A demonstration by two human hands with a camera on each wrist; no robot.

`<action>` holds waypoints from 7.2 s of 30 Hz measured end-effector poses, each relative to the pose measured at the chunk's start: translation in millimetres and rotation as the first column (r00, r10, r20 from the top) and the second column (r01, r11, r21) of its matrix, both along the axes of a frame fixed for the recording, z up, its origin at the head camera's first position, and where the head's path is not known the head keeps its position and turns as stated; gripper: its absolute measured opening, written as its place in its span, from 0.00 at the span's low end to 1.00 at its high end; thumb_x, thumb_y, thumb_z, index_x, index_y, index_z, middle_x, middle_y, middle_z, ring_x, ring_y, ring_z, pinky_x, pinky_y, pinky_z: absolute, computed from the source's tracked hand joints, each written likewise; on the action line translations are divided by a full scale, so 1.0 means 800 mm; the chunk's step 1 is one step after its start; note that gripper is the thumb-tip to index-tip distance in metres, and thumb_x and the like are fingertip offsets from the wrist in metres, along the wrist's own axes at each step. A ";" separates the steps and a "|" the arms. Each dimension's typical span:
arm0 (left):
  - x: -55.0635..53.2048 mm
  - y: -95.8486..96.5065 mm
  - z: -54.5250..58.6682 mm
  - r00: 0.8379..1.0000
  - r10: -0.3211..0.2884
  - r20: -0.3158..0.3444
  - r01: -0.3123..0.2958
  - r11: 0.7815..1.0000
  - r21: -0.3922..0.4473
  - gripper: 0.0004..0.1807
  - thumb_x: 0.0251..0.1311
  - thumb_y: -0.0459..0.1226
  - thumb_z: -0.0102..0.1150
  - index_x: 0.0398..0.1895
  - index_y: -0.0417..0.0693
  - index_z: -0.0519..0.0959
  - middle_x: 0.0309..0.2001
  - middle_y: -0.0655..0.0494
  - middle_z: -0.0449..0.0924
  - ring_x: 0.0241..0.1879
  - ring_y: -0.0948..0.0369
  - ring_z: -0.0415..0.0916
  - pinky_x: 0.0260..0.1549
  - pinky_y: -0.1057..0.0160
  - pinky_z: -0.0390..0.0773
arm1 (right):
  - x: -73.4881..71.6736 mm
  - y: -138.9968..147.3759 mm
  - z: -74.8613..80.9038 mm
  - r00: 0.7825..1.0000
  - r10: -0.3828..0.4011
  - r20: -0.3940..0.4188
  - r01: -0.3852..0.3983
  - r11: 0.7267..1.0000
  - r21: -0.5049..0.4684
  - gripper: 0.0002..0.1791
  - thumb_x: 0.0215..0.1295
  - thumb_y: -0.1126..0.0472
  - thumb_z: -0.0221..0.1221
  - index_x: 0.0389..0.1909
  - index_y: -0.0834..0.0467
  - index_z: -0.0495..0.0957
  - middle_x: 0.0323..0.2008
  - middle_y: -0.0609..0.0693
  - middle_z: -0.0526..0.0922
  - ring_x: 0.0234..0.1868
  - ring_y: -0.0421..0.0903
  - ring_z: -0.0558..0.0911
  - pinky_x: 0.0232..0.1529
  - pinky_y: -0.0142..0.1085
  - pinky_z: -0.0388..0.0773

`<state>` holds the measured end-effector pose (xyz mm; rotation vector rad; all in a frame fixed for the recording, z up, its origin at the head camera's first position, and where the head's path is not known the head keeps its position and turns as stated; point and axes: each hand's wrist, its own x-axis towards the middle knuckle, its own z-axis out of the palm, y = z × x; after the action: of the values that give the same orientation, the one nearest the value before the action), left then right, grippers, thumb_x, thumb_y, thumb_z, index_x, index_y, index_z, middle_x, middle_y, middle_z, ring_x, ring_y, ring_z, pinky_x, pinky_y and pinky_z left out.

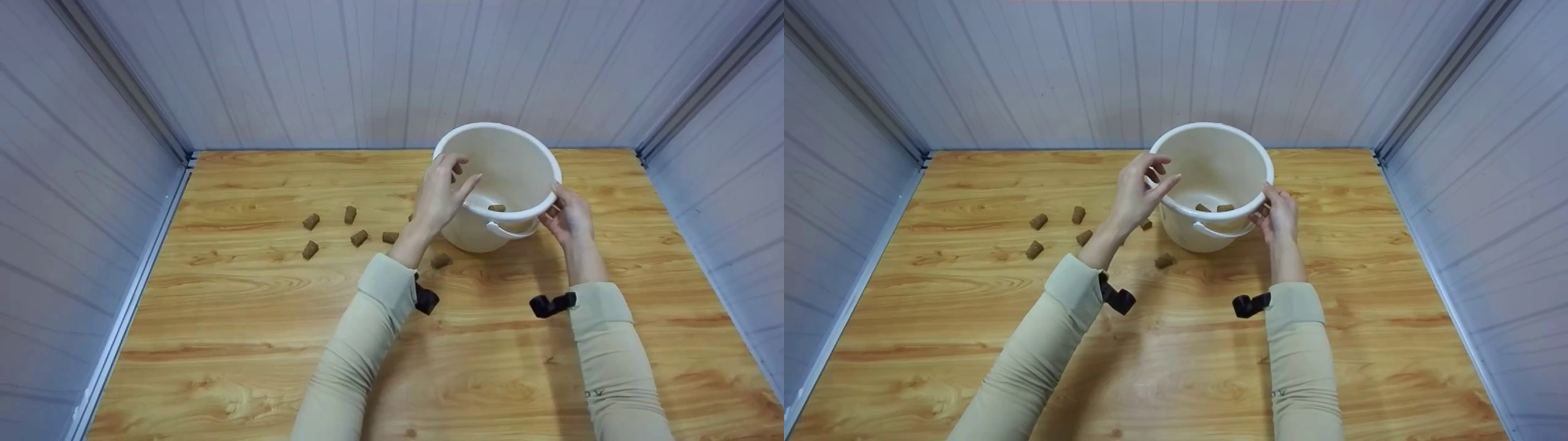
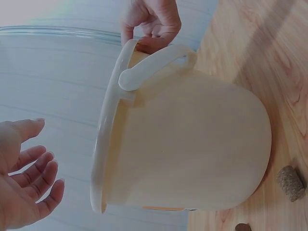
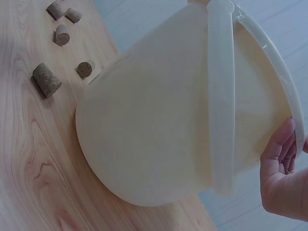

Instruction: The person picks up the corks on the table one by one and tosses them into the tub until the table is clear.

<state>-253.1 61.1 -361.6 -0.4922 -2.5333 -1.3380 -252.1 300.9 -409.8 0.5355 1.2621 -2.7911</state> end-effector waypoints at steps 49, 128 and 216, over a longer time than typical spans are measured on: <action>0.039 -0.133 -0.036 0.989 0.137 -0.047 -0.137 0.991 0.015 0.18 0.52 0.39 0.61 0.44 0.37 0.74 0.35 0.47 0.72 0.34 0.51 0.71 0.35 0.61 0.70 | 0.003 0.003 0.000 1.000 0.012 -0.006 -0.012 1.000 0.022 0.05 0.62 0.64 0.52 0.31 0.64 0.72 0.22 0.52 0.76 0.21 0.45 0.77 0.21 0.33 0.72; 0.047 -0.264 -0.188 0.822 0.444 0.355 -0.456 0.888 -0.055 0.20 0.52 0.35 0.61 0.47 0.32 0.74 0.40 0.40 0.68 0.40 0.50 0.67 0.38 0.54 0.68 | 0.001 0.003 0.003 1.000 0.025 0.008 -0.025 1.000 0.017 0.04 0.62 0.66 0.51 0.30 0.63 0.71 0.21 0.52 0.75 0.19 0.45 0.75 0.18 0.32 0.71; 0.040 -0.246 -0.181 0.804 0.474 0.358 -0.509 0.861 0.006 0.11 0.52 0.33 0.58 0.38 0.36 0.78 0.36 0.43 0.71 0.36 0.52 0.67 0.33 0.58 0.68 | 0.002 0.002 0.002 1.000 0.024 -0.005 -0.024 0.998 0.055 0.06 0.61 0.64 0.53 0.29 0.63 0.69 0.22 0.52 0.74 0.20 0.44 0.76 0.20 0.31 0.71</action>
<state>-221.4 -135.8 -506.6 0.4490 -2.5674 -1.4201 -250.2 302.6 -407.9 0.5125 1.3404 -2.7474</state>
